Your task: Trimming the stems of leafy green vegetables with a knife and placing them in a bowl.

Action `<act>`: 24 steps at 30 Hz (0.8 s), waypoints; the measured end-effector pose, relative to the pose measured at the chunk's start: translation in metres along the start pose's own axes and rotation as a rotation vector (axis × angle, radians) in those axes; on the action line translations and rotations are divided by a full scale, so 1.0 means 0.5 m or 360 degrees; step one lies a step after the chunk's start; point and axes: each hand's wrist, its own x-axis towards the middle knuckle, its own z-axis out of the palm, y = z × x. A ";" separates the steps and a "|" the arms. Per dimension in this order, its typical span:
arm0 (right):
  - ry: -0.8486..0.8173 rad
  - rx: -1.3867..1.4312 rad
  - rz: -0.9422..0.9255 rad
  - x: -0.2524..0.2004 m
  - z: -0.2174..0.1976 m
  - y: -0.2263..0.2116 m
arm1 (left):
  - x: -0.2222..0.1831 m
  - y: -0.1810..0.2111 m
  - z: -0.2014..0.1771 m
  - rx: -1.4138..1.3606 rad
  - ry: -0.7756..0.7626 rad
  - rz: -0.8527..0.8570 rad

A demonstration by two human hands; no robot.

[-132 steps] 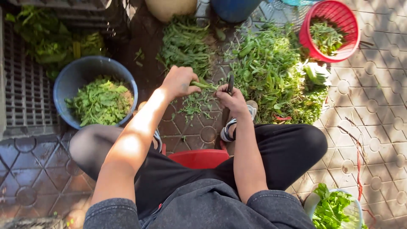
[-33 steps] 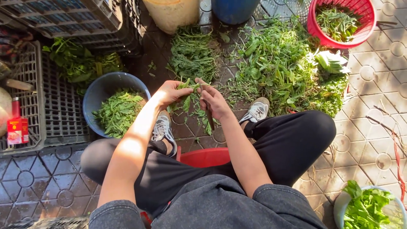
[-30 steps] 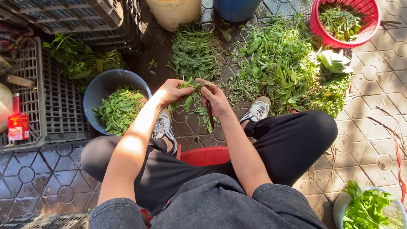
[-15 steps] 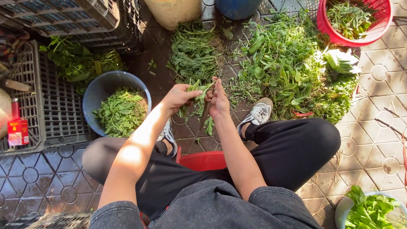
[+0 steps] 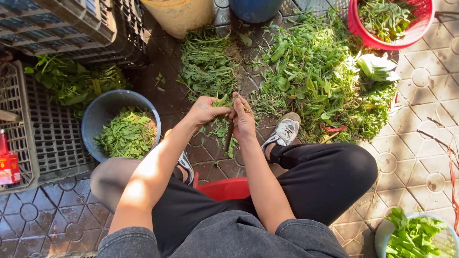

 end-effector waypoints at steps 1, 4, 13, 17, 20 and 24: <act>0.0011 0.0075 0.0003 0.011 -0.012 0.007 | 0.013 -0.013 -0.004 0.0003 0.0002 0.0004; 0.0079 0.0237 0.0030 0.020 -0.018 0.024 | 0.035 -0.028 -0.011 0.0009 0.0013 0.0002; 0.0423 0.0766 0.0171 0.066 -0.121 -0.061 | -0.004 0.008 0.002 0.0042 0.0142 0.0048; 0.0624 0.0915 0.0322 0.131 -0.238 -0.029 | 0.061 0.060 -0.098 0.0493 0.0393 0.0393; 0.0718 0.0955 0.0415 0.162 -0.321 0.030 | 0.089 0.324 -0.190 0.0884 0.0795 0.0711; 0.0790 0.1089 0.0568 0.127 -0.216 -0.017 | -0.019 0.643 -0.216 0.0979 0.0597 0.0683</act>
